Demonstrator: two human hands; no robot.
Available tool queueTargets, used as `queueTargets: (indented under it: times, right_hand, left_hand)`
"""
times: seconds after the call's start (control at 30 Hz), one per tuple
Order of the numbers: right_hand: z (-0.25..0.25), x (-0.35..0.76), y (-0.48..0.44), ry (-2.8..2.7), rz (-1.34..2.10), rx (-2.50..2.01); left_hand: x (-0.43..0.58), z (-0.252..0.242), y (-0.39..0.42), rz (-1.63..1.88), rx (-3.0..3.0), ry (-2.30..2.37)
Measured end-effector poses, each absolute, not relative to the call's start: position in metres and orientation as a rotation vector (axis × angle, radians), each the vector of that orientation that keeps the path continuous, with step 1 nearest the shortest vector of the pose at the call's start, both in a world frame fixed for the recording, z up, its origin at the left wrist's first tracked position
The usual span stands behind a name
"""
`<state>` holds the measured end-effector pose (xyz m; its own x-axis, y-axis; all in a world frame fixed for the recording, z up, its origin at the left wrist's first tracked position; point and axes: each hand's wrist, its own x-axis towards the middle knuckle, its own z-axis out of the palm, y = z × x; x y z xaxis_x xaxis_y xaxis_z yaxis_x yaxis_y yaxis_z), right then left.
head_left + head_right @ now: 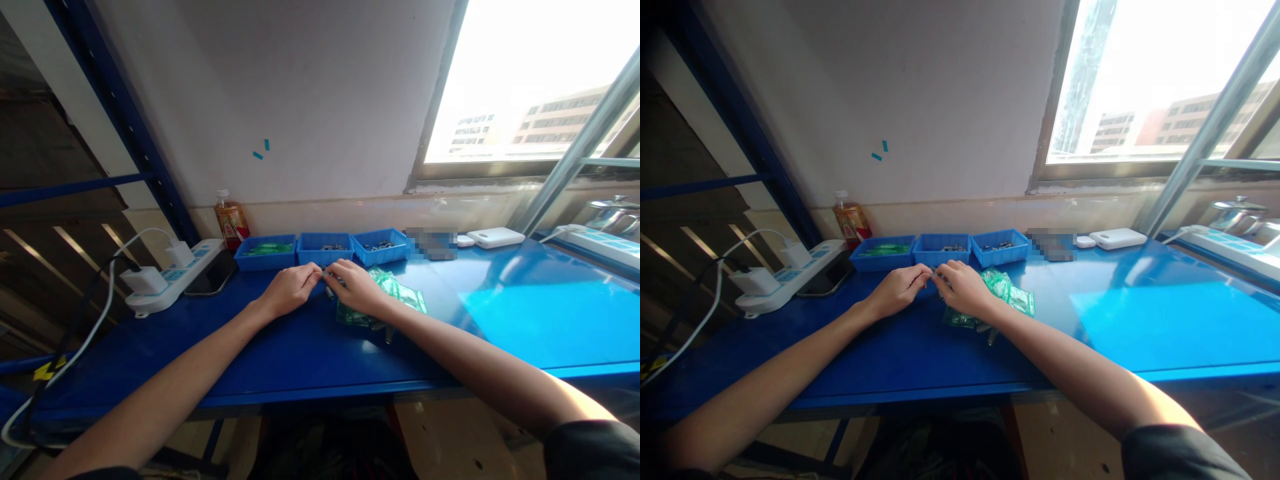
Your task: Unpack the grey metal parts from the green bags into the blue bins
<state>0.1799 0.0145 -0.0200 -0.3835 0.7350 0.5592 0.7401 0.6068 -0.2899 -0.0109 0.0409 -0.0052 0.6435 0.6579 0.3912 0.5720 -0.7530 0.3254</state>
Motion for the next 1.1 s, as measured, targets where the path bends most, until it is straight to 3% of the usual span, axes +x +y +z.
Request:
queueTargets:
  times: [1.1]
  right_hand:
    - [-0.0181,0.1804,0.0132,-2.090,0.060,-1.148]
  left_hand:
    - [-0.0108,-0.0063,0.0400,0.709,2.687,1.026]
